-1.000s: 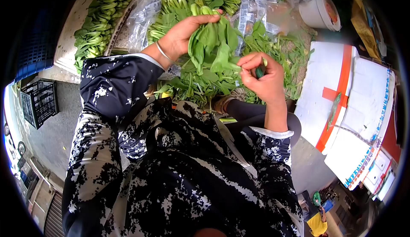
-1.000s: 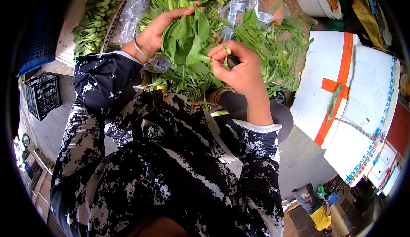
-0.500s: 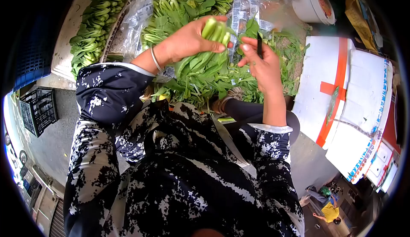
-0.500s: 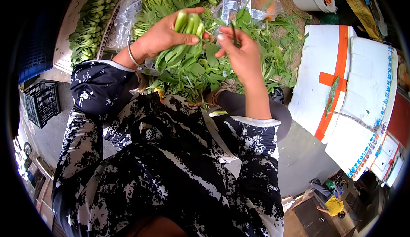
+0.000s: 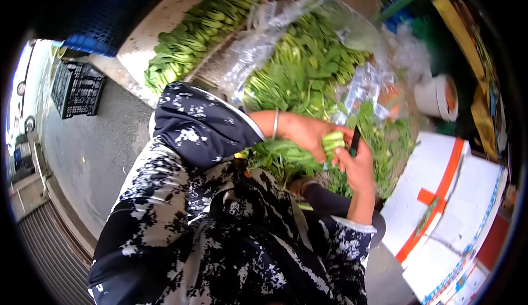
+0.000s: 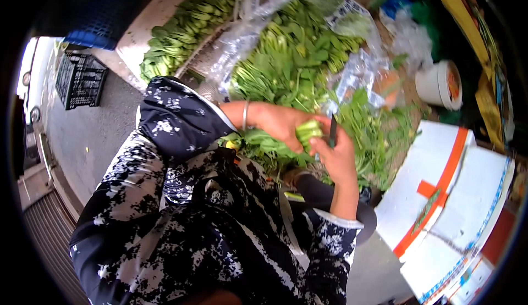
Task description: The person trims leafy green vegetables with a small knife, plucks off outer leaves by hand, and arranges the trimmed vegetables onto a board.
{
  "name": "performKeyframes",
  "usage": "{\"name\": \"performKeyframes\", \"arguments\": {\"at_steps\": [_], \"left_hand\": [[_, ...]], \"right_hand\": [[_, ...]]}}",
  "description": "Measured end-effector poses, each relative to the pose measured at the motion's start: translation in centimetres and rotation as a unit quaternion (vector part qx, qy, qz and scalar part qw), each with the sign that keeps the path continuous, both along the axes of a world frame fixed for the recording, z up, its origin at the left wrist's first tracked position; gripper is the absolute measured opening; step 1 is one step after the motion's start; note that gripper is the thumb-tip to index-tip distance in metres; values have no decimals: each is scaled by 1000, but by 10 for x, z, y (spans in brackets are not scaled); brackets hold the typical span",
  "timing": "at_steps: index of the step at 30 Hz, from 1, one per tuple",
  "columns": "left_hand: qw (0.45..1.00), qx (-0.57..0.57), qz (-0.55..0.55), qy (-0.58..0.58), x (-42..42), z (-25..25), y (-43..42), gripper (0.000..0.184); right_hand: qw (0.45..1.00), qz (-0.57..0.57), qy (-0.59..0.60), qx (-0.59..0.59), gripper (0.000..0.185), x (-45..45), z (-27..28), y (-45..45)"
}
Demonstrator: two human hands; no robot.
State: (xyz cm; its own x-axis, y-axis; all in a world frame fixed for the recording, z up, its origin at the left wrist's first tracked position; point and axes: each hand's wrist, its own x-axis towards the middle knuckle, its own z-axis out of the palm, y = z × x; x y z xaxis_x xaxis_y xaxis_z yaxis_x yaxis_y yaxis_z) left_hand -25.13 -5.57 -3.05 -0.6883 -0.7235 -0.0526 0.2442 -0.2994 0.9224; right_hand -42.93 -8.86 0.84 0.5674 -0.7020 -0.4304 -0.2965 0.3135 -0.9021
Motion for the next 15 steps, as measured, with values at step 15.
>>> {"name": "performKeyframes", "arguments": {"at_steps": [15], "left_hand": [[903,-143,172,-366,30,12,0,66]], "right_hand": [[998,-34,37,-47,27,12,-23,-11]]}}
